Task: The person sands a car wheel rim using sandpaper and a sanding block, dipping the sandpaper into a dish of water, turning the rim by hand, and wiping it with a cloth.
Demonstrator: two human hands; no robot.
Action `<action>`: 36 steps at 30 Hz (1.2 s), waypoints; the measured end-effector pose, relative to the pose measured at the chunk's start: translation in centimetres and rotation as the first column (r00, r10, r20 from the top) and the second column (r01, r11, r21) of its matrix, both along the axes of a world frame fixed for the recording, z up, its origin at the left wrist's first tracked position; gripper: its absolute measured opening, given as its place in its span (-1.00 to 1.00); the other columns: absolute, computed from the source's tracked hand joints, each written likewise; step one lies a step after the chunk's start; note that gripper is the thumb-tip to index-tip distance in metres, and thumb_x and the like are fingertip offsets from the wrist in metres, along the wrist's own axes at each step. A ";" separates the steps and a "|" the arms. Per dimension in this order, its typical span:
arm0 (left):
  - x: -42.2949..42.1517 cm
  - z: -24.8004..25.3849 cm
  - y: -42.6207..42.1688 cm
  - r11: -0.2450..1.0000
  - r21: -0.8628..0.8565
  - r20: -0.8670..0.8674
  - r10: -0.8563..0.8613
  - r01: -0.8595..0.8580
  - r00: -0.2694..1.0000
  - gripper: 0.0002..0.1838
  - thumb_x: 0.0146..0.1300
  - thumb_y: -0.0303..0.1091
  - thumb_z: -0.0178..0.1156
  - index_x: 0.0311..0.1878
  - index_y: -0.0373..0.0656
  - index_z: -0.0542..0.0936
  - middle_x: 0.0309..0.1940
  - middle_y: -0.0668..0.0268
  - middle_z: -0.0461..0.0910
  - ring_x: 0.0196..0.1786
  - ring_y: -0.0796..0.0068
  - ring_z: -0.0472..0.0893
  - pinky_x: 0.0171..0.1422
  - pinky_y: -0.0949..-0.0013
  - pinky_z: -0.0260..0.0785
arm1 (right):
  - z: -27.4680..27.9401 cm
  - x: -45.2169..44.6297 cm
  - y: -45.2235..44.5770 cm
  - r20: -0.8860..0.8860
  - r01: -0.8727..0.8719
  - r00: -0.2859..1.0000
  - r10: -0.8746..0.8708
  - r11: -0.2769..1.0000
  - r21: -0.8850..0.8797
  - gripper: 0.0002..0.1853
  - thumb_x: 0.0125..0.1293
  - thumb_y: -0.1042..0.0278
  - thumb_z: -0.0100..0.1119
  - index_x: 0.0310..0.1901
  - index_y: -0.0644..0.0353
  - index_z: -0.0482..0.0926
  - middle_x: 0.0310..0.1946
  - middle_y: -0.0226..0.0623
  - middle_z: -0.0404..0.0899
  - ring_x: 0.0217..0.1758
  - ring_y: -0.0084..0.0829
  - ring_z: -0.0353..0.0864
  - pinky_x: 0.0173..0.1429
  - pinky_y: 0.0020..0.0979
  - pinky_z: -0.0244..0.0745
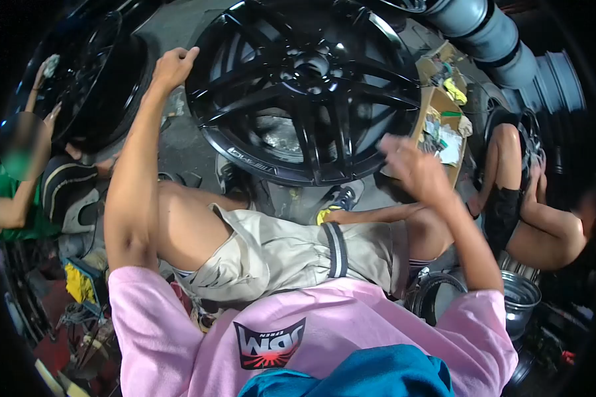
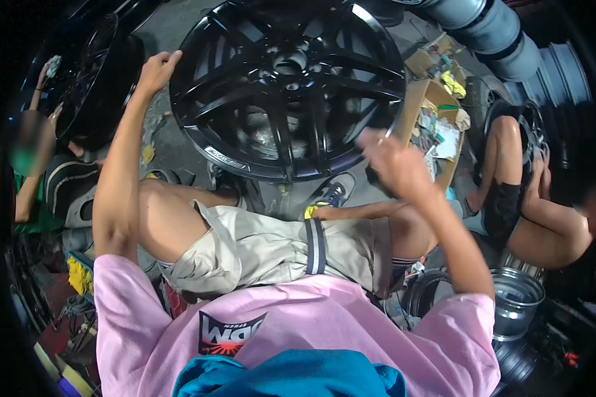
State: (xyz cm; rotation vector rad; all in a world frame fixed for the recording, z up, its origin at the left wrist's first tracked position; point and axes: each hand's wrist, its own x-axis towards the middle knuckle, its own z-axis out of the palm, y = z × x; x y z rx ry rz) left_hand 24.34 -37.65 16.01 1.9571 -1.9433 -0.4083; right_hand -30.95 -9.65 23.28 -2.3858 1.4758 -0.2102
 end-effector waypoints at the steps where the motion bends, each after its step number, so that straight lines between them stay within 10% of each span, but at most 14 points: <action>1: -0.2 0.4 0.3 0.999 -0.032 -0.039 -0.010 0.008 0.999 -0.40 0.53 0.22 0.23 0.11 -0.20 0.82 0.03 -0.06 0.83 0.22 -0.14 0.77 0.38 -0.02 0.55 | 1.0 -0.9 -1.6 -0.086 0.098 0.991 -0.102 0.994 -0.044 -0.73 0.59 0.36 0.24 0.20 0.21 0.74 0.29 -0.10 0.72 0.22 0.02 0.78 0.25 -0.08 0.74; 6: -4.9 5.7 3.9 0.932 -0.329 -0.082 -0.188 0.152 0.979 -0.56 0.54 0.00 0.30 0.14 -0.21 0.79 -0.05 0.03 0.79 0.08 0.08 0.79 0.23 0.11 0.58 | 1.7 3.6 -1.2 -0.079 -0.024 0.996 0.029 0.998 0.064 -0.73 0.58 0.35 0.24 0.18 0.24 0.75 0.07 -0.08 0.72 0.00 0.10 0.78 0.08 -0.04 0.71; 9: -8.4 8.0 6.1 0.940 -0.191 -0.104 -0.304 0.281 0.947 -0.55 0.54 -0.01 0.30 0.11 -0.25 0.79 -0.01 -0.01 0.80 0.08 0.03 0.79 0.23 0.05 0.58 | 1.2 4.2 -1.0 0.130 -0.155 0.981 0.145 0.985 0.070 -0.75 0.59 0.29 0.23 0.08 0.23 0.79 0.08 -0.16 0.73 -0.07 0.07 0.80 0.02 -0.03 0.70; 12: -10.5 6.7 6.4 0.920 -0.064 -0.075 -0.392 0.387 0.917 -0.50 0.48 0.13 0.32 0.07 -0.16 0.84 -0.07 -0.02 0.85 0.12 -0.12 0.80 0.27 -0.04 0.62 | 1.9 0.8 -4.9 -0.307 0.105 0.946 -0.102 0.994 -0.006 -0.75 0.60 0.30 0.20 -0.01 0.25 0.82 0.11 -0.22 0.76 -0.02 0.02 0.82 0.12 -0.08 0.73; 15: -11.6 6.3 7.5 0.873 0.216 0.036 -0.455 0.438 0.890 -0.09 0.40 0.31 0.41 0.44 -0.38 0.60 0.21 -0.22 0.74 0.35 -0.18 0.71 0.49 -0.04 0.53 | 0.0 1.9 -4.4 -0.310 0.018 0.951 0.002 0.998 0.062 -0.75 0.58 0.31 0.21 -0.04 0.26 0.82 0.10 -0.20 0.78 -0.03 0.01 0.83 0.12 -0.08 0.73; 17: -12.0 7.3 7.6 0.841 0.335 0.046 -0.465 0.425 0.884 0.16 0.26 0.45 0.46 0.58 -0.41 0.44 0.34 -0.26 0.66 0.46 -0.21 0.63 0.56 -0.07 0.48 | 1.4 6.0 -2.2 0.169 -0.204 0.968 0.186 0.974 0.099 -0.76 0.49 0.28 0.29 -0.08 0.26 0.82 -0.06 -0.13 0.82 -0.03 0.07 0.82 0.10 -0.05 0.73; 23: -12.5 6.3 8.1 0.867 0.323 0.172 -0.447 0.379 0.878 0.34 -0.06 0.55 0.62 0.49 -0.46 0.46 0.31 -0.22 0.68 0.43 -0.15 0.66 0.54 -0.03 0.51 | 0.1 1.0 -6.4 -0.512 0.095 0.852 -0.113 0.994 -0.061 -0.75 0.50 0.22 0.30 -0.03 0.17 0.84 -0.02 -0.17 0.77 -0.19 0.08 0.81 -0.07 0.03 0.71; 27: -12.0 7.1 7.5 0.795 0.513 0.099 -0.429 0.323 0.898 0.55 -0.14 0.65 0.57 0.67 -0.42 0.27 0.45 -0.33 0.54 0.56 -0.22 0.53 0.66 -0.04 0.39 | 1.2 6.0 -1.1 0.038 -0.184 0.983 0.182 0.978 0.097 -0.71 0.52 0.20 0.27 0.10 0.11 0.84 -0.04 -0.11 0.76 -0.10 0.07 0.81 0.04 0.03 0.73; 33: -9.4 2.0 4.4 0.870 0.341 -0.149 -0.324 0.356 0.934 0.19 0.26 0.64 0.32 0.32 -0.56 0.63 -0.08 -0.11 0.81 0.11 0.03 0.82 0.31 0.05 0.62 | 0.9 -0.7 -2.9 -0.280 0.012 0.953 -0.119 0.934 -0.358 -0.72 0.57 0.25 0.23 0.14 0.16 0.78 0.01 -0.22 0.66 -0.24 -0.03 0.79 -0.17 -0.06 0.73; 36: -9.4 2.2 4.7 0.824 0.431 -0.258 -0.278 0.368 0.925 0.13 0.31 0.58 0.34 0.28 -0.59 0.66 -0.40 0.11 0.77 -0.29 0.27 0.81 -0.04 0.19 0.67 | 0.0 2.0 0.8 -0.086 -0.042 0.996 0.018 0.958 -0.285 -0.68 0.57 0.24 0.23 0.23 0.10 0.75 0.09 -0.24 0.66 -0.26 -0.04 0.78 -0.21 -0.07 0.72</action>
